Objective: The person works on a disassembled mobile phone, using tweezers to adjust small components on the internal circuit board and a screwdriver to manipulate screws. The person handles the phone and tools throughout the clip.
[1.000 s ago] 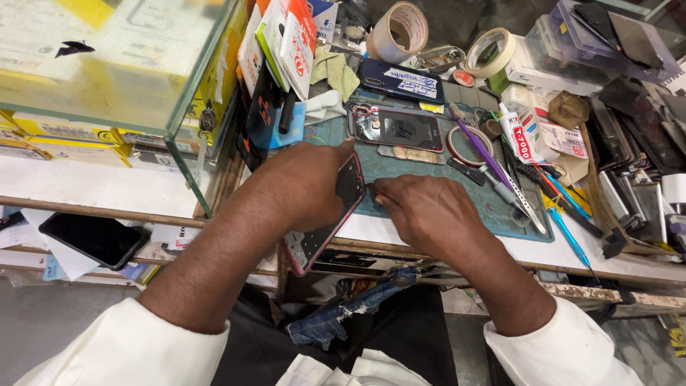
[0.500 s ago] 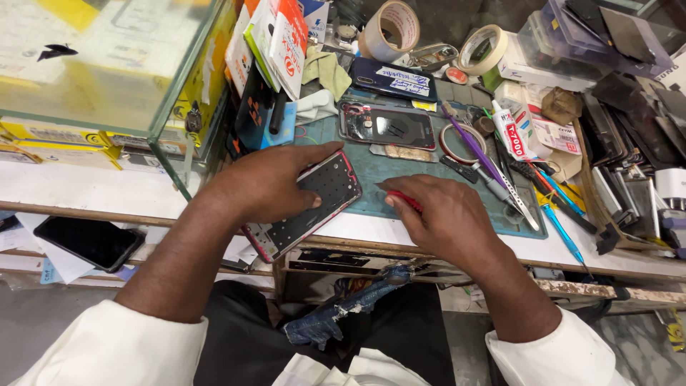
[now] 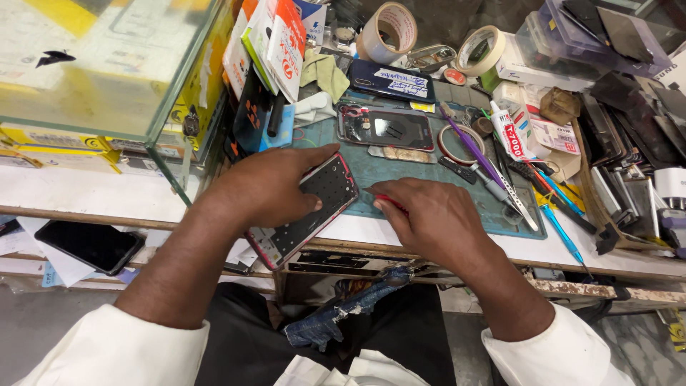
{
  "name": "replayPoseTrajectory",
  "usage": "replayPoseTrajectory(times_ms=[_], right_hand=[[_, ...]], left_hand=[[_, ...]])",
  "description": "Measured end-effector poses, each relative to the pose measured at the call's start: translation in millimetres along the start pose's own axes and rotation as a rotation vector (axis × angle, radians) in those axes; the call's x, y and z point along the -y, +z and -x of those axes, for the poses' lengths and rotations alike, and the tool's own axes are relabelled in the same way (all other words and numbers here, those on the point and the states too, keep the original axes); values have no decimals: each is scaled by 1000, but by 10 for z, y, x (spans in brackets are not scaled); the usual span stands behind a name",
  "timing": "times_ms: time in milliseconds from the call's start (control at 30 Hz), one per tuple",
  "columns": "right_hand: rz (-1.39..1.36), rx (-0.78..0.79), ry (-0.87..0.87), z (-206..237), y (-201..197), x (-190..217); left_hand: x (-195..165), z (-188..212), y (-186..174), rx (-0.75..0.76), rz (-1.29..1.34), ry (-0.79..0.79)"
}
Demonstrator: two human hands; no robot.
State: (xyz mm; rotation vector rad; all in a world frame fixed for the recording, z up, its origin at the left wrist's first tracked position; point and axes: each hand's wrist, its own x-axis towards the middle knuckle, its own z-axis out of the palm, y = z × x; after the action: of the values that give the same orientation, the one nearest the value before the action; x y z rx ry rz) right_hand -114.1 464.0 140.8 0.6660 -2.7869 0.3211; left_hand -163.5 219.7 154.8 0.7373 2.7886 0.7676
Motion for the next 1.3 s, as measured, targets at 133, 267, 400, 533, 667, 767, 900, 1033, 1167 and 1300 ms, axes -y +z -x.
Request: replayPoseTrajectory(times_ms=[133, 267, 400, 533, 667, 767, 900, 1033, 1167, 1300], right_hand=[[16, -18, -39, -63, 33, 56], [25, -40, -57, -95, 63, 97], [43, -27, -48, -114, 78, 127], [56, -20, -47, -139, 85, 148], [71, -1, -11, -177, 124, 181], [97, 12, 2, -210, 162, 204], [96, 30, -6, -234, 168, 206], [92, 53, -1, -252, 173, 193], [86, 89, 5, -271, 191, 171], [65, 123, 8, -283, 181, 132]], left_hand=[[2, -52, -3, 39, -48, -54], [-19, -64, -31, 56, -77, -66], [-56, -40, -65, 98, -77, -132], [-96, -30, -94, 105, -78, -132], [-100, -31, -101, 99, -79, -149], [-77, -40, -107, 90, -93, -144], [-71, -49, -93, 82, -124, -145], [-61, -66, -80, 94, -124, -157], [-53, -101, -60, 76, -152, -127], [-67, -119, -43, 53, -160, -106]])
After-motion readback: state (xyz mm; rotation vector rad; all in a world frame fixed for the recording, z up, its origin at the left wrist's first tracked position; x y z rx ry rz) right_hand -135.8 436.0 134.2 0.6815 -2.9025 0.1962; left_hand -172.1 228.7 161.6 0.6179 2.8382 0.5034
